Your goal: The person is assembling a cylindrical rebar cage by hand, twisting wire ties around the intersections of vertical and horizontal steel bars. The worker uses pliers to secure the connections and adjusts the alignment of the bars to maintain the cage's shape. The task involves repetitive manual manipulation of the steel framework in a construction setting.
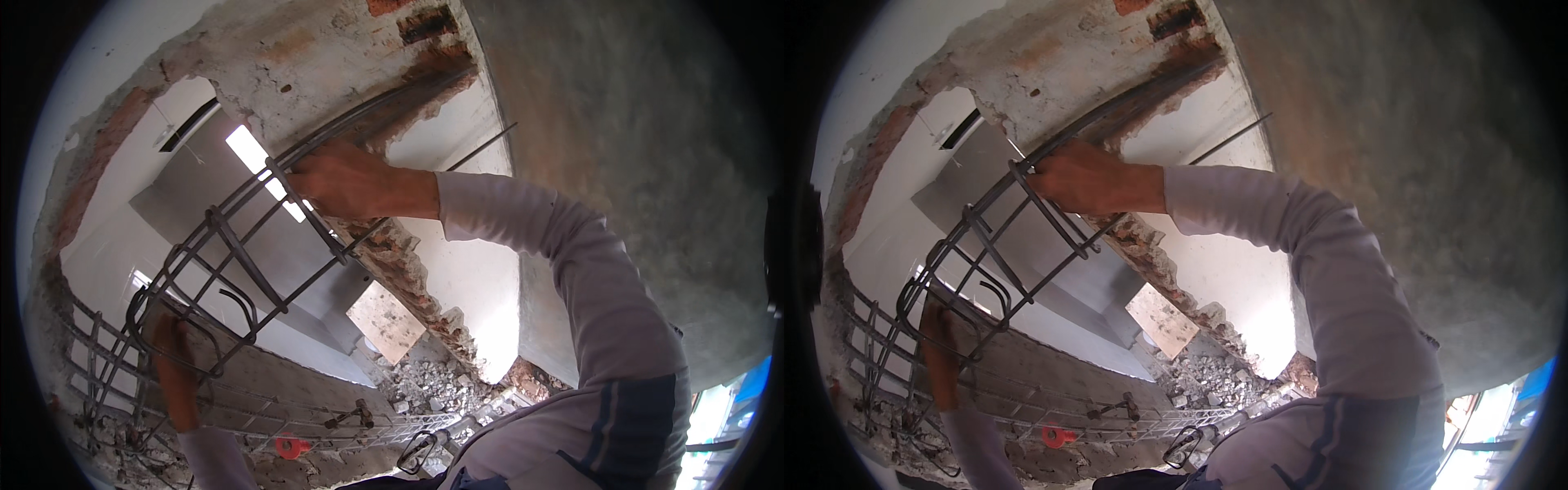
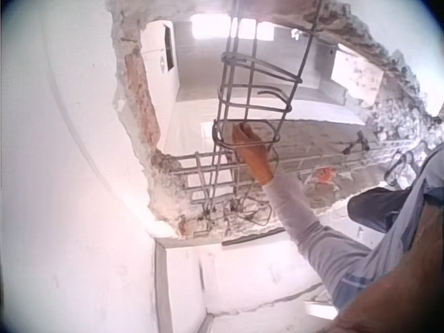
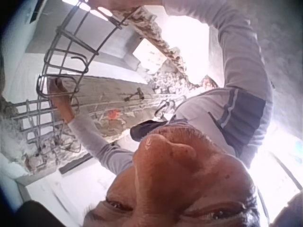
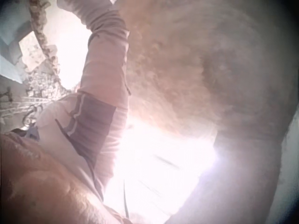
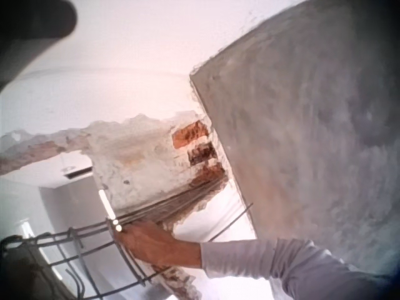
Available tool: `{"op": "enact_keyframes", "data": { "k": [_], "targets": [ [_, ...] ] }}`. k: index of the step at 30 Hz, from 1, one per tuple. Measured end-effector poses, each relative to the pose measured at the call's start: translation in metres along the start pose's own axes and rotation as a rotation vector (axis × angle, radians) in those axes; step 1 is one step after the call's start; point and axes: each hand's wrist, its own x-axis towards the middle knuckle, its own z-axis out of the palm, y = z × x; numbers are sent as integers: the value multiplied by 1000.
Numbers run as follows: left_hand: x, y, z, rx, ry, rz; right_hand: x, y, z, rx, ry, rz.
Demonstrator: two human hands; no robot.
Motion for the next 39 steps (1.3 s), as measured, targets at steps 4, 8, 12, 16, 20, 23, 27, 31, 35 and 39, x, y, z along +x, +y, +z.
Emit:
{"op": "enact_keyframes", "data": {
  "k": [4, 8, 12, 16, 20, 23, 27, 31, 35, 39],
  "targets": [
    [14, 6, 1, -127, -149, -73, -6, 8, 2, -36, 23, -11],
    [9, -24, -7, -67, -86, 150, 10, -8, 2, -89, -169, 98],
    [21, -12, 9, -89, -118, 175, -5, 11, 11, -114, -114, 92],
    [3, -9, 7, -103, 172, 233, 0, 1, 4, -105, -109, 191],
    [28, 34, 6, -133, -139, -15, -24, 42, 31, 191, -81, 185],
    [9, 1, 18, -134, -23, 293, -32, 34, 12, -225, -130, 23],
    [-16, -27, -25, 213, -177, -22, 4, -8, 18, -86, 96, 18],
    [16, 1, -11, 26, -276, -166, -10, 2, 9, -175, 133, 52],
    [8, -17, 5, -4, -115, 10, -9, -4, 6, -184, 99, 90],
    [9, -18, 0, 4, -142, 65, -3, -11, 2, -173, 19, 110]
  ]
}}
